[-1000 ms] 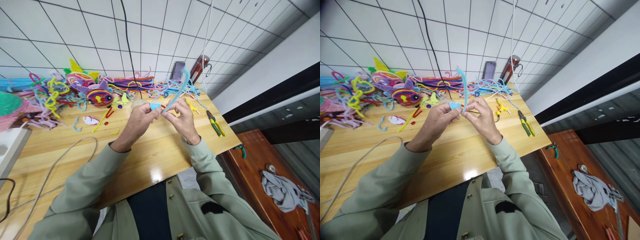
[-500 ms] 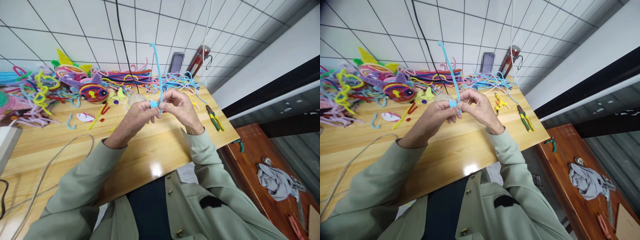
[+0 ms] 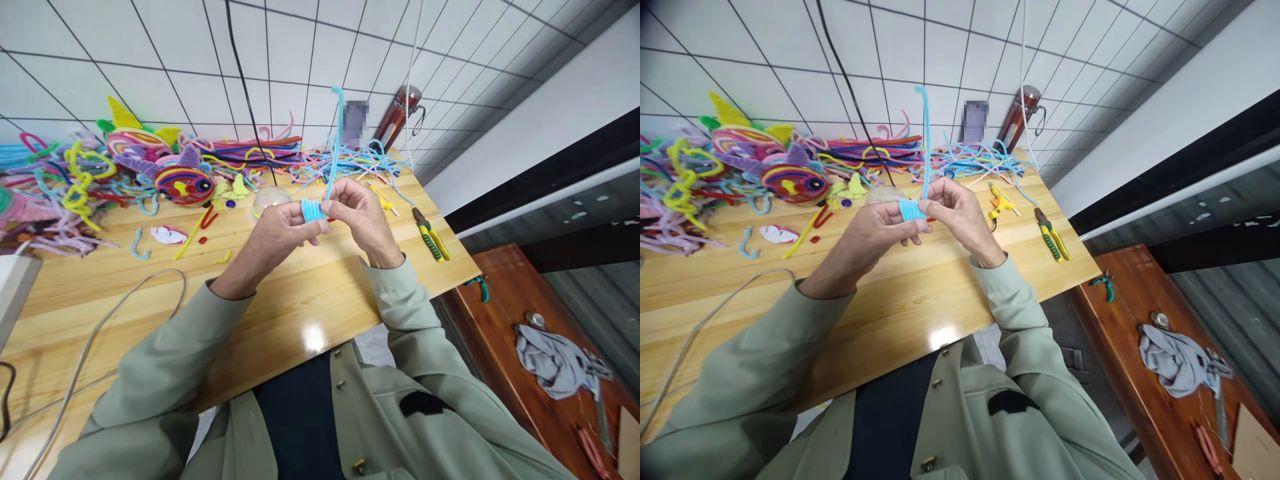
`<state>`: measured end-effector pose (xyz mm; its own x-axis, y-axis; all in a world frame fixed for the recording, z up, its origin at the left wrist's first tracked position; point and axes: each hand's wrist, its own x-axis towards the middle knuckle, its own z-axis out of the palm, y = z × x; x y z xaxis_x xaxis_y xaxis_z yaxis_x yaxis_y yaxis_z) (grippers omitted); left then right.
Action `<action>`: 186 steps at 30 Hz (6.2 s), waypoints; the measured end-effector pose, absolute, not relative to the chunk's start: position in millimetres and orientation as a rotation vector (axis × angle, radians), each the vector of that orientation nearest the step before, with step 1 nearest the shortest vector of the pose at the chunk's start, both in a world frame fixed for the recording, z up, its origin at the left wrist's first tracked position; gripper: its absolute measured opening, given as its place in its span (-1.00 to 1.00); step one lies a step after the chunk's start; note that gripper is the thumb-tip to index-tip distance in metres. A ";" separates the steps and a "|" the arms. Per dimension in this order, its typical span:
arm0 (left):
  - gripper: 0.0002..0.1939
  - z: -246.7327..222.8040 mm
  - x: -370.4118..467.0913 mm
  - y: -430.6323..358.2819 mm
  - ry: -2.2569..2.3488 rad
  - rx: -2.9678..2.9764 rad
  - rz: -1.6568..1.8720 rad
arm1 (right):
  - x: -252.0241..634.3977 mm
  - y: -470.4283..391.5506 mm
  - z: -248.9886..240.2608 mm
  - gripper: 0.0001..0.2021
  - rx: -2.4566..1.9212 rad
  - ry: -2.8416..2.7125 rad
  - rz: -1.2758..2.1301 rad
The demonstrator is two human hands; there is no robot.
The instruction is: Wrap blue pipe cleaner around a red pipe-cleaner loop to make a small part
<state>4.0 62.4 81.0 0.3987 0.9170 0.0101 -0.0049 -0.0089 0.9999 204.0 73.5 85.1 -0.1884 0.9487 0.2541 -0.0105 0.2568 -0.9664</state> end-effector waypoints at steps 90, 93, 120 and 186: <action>-0.71 67.4 11.1 64.3 0.826 1.316 0.963 | 196.0 73.3 62.5 -0.56 -0.884 -1.311 1.178; -0.65 72.5 10.0 63.8 0.797 1.354 0.982 | 196.9 72.9 62.9 -0.55 -0.875 -1.299 1.158; -0.56 77.2 6.1 64.0 0.751 1.208 1.018 | 221.0 80.3 59.0 -0.80 -0.939 -1.927 0.229; -0.55 71.6 17.2 55.2 0.740 1.106 1.368 | 186.5 52.5 47.1 -0.64 -0.896 -1.443 0.810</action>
<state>17.2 55.2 71.6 0.1159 0.9756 0.1867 -0.3771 -0.1307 0.9169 186.5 52.5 47.1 -0.0098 0.8868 0.4621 0.0666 0.4617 -0.8845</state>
